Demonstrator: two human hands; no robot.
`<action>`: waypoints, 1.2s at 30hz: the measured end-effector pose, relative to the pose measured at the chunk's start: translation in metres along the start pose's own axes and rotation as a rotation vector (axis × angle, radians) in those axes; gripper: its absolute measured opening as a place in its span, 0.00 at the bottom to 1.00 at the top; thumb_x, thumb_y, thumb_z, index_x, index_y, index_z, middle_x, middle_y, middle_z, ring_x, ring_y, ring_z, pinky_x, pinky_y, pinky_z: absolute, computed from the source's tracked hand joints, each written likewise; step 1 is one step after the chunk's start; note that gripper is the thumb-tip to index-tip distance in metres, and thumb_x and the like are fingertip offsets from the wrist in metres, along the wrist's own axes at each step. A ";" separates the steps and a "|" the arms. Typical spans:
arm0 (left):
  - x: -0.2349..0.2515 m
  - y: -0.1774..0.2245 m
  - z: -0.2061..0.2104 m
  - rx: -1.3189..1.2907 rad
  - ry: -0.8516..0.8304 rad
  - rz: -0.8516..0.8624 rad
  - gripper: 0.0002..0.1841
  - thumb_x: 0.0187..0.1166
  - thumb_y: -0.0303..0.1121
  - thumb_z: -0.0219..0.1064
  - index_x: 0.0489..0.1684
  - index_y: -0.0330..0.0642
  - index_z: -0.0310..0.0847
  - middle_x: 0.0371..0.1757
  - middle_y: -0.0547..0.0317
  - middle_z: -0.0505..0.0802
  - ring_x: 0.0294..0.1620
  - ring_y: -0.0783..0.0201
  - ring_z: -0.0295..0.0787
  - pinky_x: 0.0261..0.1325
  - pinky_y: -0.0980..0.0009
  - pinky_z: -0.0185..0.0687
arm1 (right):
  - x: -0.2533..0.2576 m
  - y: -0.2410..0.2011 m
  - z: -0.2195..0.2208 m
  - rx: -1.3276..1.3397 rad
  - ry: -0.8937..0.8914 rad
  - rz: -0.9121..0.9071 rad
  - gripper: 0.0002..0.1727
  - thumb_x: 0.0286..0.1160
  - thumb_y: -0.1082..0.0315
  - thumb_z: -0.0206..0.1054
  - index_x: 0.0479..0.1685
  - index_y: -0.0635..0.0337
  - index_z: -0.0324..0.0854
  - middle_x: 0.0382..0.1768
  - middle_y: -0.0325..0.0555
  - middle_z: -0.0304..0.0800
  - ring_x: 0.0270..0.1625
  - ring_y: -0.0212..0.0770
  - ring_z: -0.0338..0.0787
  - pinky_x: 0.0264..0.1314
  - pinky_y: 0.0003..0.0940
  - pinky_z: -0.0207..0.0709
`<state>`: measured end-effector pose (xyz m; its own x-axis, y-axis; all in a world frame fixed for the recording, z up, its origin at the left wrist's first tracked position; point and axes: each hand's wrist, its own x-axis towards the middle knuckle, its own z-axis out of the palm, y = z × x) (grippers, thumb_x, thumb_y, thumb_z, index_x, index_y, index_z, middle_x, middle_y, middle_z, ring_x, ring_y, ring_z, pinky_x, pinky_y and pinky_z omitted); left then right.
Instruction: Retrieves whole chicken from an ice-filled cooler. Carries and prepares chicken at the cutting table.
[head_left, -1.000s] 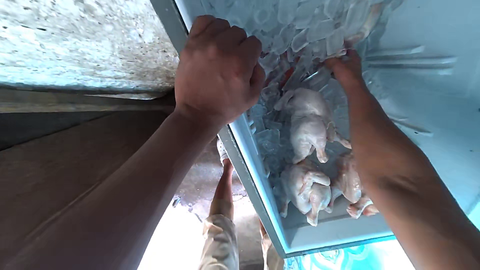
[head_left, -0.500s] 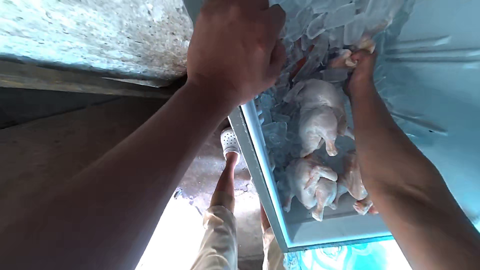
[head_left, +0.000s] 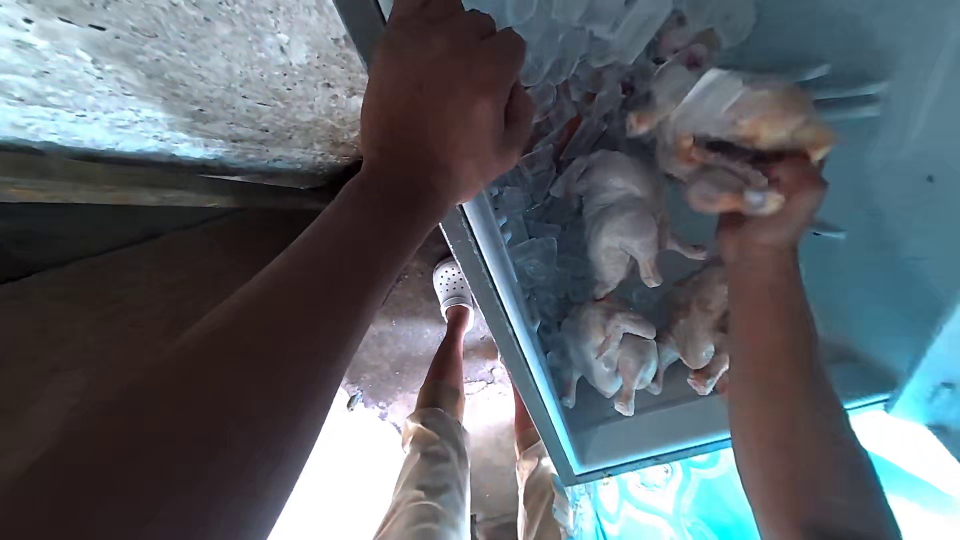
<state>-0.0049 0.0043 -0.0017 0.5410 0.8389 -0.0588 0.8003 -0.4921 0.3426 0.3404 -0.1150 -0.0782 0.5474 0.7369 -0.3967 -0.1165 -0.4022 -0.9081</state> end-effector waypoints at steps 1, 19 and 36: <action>0.000 0.000 0.000 0.000 -0.002 -0.002 0.17 0.83 0.38 0.53 0.36 0.37 0.85 0.37 0.43 0.91 0.49 0.42 0.90 0.63 0.46 0.72 | -0.020 -0.014 -0.007 0.012 -0.053 -0.010 0.25 0.69 0.74 0.55 0.69 0.54 0.67 0.52 0.39 0.86 0.54 0.36 0.89 0.57 0.42 0.87; -0.003 -0.002 0.004 -0.028 0.089 0.029 0.16 0.83 0.36 0.54 0.32 0.35 0.84 0.35 0.43 0.92 0.47 0.42 0.91 0.66 0.47 0.73 | 0.028 -0.034 0.036 -1.055 -0.427 -0.220 0.22 0.86 0.73 0.50 0.73 0.70 0.78 0.68 0.67 0.85 0.70 0.58 0.86 0.75 0.53 0.76; -0.002 -0.002 0.006 0.006 0.111 0.035 0.15 0.82 0.36 0.55 0.31 0.38 0.85 0.35 0.47 0.93 0.47 0.47 0.91 0.61 0.51 0.75 | 0.153 0.005 0.077 -1.549 -0.701 -0.055 0.31 0.80 0.42 0.62 0.50 0.67 0.89 0.54 0.76 0.88 0.63 0.79 0.84 0.59 0.86 0.68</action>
<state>-0.0063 0.0025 -0.0080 0.5365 0.8419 0.0576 0.7834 -0.5223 0.3368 0.3599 0.0373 -0.1537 0.0300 0.6770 -0.7354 0.9781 -0.1716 -0.1181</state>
